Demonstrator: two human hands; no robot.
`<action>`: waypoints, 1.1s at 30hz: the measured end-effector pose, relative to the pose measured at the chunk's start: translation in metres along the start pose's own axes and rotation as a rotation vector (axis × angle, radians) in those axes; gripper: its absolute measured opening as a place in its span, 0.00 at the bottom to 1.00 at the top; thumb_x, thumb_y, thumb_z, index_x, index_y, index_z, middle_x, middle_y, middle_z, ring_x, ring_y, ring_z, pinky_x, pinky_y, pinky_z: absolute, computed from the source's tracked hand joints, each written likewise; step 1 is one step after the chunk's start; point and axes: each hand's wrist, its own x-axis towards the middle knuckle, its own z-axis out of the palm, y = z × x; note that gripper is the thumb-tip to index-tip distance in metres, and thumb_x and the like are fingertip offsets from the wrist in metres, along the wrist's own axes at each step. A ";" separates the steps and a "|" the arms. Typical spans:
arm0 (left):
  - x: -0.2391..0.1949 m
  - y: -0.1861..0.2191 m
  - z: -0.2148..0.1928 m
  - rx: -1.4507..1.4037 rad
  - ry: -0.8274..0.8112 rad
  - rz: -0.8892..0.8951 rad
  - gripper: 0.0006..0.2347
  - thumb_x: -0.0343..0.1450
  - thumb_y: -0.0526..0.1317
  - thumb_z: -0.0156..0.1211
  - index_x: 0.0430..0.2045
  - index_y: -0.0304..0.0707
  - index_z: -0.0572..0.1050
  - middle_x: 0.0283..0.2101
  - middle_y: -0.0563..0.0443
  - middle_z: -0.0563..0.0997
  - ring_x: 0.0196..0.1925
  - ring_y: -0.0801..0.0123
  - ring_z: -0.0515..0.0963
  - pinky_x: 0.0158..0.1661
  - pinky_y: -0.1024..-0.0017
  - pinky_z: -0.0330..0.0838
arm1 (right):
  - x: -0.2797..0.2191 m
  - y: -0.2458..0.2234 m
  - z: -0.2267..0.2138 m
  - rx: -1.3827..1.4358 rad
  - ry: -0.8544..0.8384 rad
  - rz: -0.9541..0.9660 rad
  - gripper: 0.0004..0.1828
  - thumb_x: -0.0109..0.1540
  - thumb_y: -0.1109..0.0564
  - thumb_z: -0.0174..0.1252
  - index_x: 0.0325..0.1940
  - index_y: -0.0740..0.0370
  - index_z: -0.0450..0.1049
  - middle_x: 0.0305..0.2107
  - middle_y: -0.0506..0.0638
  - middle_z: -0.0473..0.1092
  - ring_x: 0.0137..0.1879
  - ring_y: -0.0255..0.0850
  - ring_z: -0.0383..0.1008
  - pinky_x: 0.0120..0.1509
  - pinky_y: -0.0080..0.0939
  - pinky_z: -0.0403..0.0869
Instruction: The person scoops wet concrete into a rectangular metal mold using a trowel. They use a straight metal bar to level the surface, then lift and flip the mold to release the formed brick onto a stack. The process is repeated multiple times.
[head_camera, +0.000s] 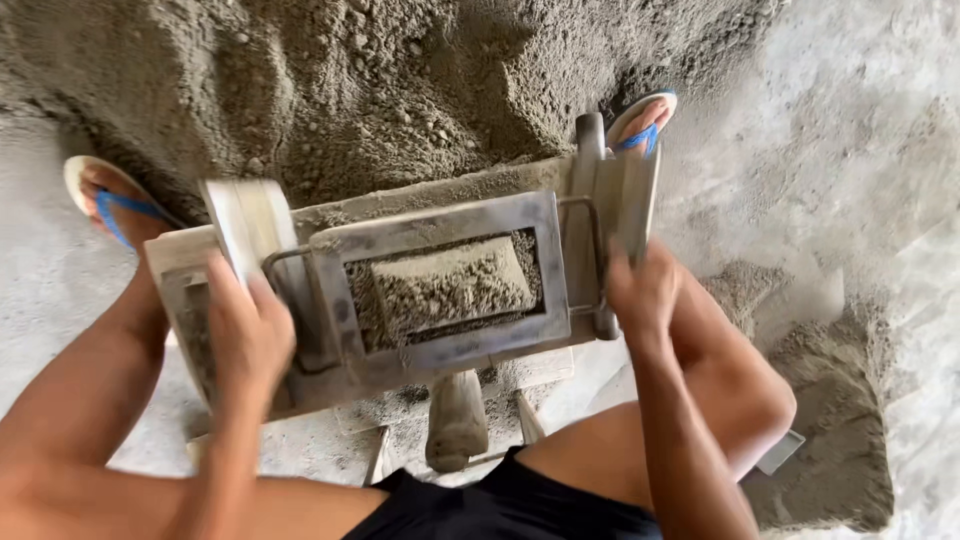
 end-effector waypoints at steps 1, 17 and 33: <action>0.035 0.022 -0.004 -0.023 0.001 0.131 0.14 0.73 0.32 0.36 0.50 0.19 0.57 0.42 0.20 0.67 0.44 0.29 0.70 0.43 0.45 0.64 | 0.038 -0.010 0.018 0.108 -0.037 0.082 0.20 0.58 0.55 0.58 0.15 0.62 0.62 0.09 0.56 0.58 0.17 0.47 0.60 0.23 0.47 0.59; 0.165 0.069 0.068 0.036 -0.528 0.363 0.17 0.73 0.39 0.34 0.12 0.35 0.62 0.14 0.48 0.63 0.11 0.65 0.67 0.17 0.73 0.62 | 0.153 -0.092 0.069 -0.069 -0.608 -0.058 0.16 0.63 0.52 0.50 0.51 0.62 0.66 0.33 0.60 0.72 0.41 0.57 0.73 0.42 0.58 0.73; 0.075 -0.034 -0.030 0.126 0.031 0.340 0.09 0.73 0.41 0.45 0.36 0.45 0.77 0.35 0.40 0.74 0.41 0.44 0.74 0.42 0.51 0.69 | -0.005 -0.020 0.018 0.262 -0.099 0.026 0.22 0.67 0.55 0.46 0.19 0.67 0.64 0.09 0.60 0.62 0.19 0.47 0.66 0.28 0.49 0.63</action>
